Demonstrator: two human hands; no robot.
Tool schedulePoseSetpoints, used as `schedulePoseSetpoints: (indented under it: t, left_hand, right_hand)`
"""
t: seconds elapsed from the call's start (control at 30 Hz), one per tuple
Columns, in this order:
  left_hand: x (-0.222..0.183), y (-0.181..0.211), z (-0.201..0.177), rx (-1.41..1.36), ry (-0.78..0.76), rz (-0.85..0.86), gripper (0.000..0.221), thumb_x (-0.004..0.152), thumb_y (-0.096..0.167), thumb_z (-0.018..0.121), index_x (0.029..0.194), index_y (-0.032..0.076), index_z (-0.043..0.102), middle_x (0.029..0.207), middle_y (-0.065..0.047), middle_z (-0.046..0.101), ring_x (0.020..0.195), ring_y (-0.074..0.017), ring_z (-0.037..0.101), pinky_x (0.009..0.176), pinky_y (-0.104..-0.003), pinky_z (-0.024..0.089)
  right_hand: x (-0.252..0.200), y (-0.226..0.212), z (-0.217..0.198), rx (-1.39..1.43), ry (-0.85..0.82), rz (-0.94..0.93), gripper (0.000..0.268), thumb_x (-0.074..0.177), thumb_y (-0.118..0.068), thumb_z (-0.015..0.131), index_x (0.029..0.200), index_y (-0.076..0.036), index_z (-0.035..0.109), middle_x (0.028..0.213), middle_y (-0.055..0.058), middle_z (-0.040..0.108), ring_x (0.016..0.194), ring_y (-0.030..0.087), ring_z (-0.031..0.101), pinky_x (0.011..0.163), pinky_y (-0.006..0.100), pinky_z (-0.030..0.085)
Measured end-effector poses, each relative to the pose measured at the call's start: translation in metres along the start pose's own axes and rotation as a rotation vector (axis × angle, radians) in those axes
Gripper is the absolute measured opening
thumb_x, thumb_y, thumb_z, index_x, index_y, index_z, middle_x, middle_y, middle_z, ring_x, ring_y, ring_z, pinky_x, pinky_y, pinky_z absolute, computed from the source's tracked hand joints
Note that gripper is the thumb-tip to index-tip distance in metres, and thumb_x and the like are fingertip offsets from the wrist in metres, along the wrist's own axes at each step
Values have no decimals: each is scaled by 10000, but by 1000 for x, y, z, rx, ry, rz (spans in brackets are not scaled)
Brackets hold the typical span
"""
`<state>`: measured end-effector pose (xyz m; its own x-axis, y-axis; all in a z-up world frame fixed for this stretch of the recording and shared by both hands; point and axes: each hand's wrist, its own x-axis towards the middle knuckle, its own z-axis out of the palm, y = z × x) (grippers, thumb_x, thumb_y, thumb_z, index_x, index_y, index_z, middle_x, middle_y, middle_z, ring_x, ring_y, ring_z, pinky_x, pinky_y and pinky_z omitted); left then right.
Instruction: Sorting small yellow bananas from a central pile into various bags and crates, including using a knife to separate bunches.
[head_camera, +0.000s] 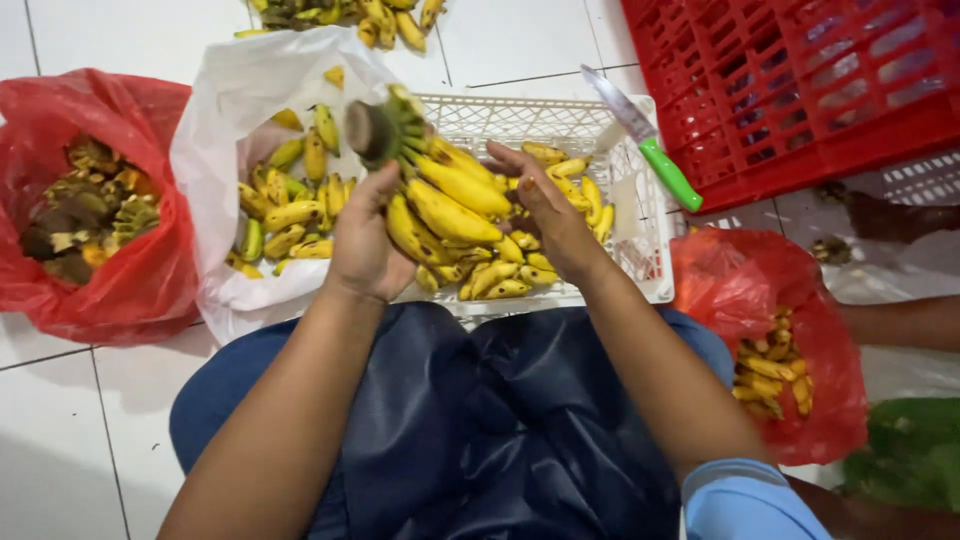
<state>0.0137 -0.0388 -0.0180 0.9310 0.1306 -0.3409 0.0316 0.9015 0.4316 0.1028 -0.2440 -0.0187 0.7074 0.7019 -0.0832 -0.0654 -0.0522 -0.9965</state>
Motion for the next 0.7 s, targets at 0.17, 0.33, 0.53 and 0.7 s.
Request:
schedulePoseSetpoints:
  t: [0.17, 0.33, 0.53, 0.7]
  left_hand:
    - [8, -39, -8, 98, 78, -92, 550, 919, 361, 597, 1321, -15, 584, 1290, -216, 629, 1169, -381, 634, 1003, -567, 507]
    - [14, -52, -16, 168, 180, -57, 630, 906, 381, 643, 1392, -5, 536, 1371, -221, 588, 1233, -384, 598, 1022, -533, 502]
    - [-6, -39, 27, 221, 301, -1, 755, 913, 376, 643, 1495, -33, 387, 1462, -265, 497, 1307, -405, 531, 1038, -548, 482]
    - [10, -45, 5, 268, 366, 115, 702, 895, 362, 703, 1362, -79, 419, 1282, -283, 580, 1134, -397, 643, 906, -543, 560]
  right_hand:
    - [-4, 33, 16, 435, -20, 188, 876, 849, -732, 541, 1557, -265, 325, 1472, 179, 501, 1070, 335, 680, 615, 401, 652]
    - [-7, 37, 28, 535, -10, 211, 774, 910, -437, 689, 1563, -260, 313, 1506, 200, 469, 1056, 331, 695, 600, 364, 655]
    - [-4, 16, 45, 442, 92, 375, 744, 897, -555, 654, 1534, -275, 390, 1635, 261, 131, 1443, 454, 331, 778, 410, 628]
    - [-3, 20, 50, 556, 70, 370, 744, 920, -555, 630, 1549, -278, 345, 1633, 288, 78, 1392, 457, 406, 798, 448, 632]
